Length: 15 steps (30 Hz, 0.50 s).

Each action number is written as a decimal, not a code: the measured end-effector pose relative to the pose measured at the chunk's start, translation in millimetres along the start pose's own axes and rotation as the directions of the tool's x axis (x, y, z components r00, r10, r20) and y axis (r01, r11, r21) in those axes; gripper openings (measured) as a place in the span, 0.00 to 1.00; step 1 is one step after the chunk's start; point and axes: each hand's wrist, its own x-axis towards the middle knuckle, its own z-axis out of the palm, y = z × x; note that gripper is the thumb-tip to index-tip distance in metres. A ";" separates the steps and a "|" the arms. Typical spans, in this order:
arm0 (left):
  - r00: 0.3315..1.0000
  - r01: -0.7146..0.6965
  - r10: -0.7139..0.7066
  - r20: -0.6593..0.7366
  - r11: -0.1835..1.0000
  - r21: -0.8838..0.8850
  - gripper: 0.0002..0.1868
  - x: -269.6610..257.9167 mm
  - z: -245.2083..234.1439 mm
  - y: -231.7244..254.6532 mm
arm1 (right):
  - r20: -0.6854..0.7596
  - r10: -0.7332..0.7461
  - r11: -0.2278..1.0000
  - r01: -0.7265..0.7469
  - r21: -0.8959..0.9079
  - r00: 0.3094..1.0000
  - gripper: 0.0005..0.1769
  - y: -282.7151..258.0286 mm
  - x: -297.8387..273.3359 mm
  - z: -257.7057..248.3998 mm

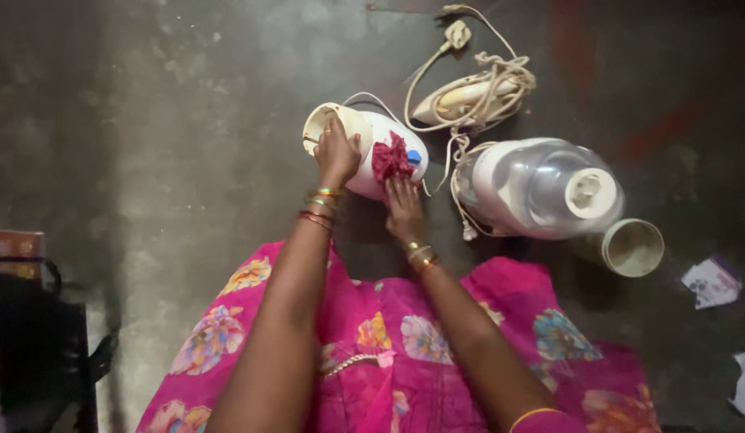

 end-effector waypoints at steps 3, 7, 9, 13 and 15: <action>0.997 -0.023 0.024 -0.077 1.000 0.011 0.42 -1.4 15.2 8.9 | -0.158 0.178 0.976 -0.154 0.154 0.971 0.41 -19.7 17.1 23.4; 1.000 0.016 -0.016 -0.004 0.998 0.062 0.39 -3.1 16.8 -2.0 | -0.144 0.090 0.964 -0.050 0.261 0.985 0.36 -38.7 79.9 13.7; 0.998 0.018 -0.014 -0.060 0.998 0.060 0.42 -3.4 19.6 -11.5 | -0.081 0.056 0.990 -0.045 0.130 0.995 0.34 -33.5 104.3 1.1; 0.997 0.040 -0.039 -0.059 0.999 0.012 0.37 -33.5 24.7 -38.4 | 0.057 0.346 0.936 -0.348 0.048 0.937 0.27 -15.6 154.5 -13.3; 0.986 -0.036 0.041 -0.159 0.999 0.032 0.39 -41.7 31.4 -41.3 | 0.354 0.607 0.749 -0.661 0.046 0.712 0.24 -11.4 178.7 -26.0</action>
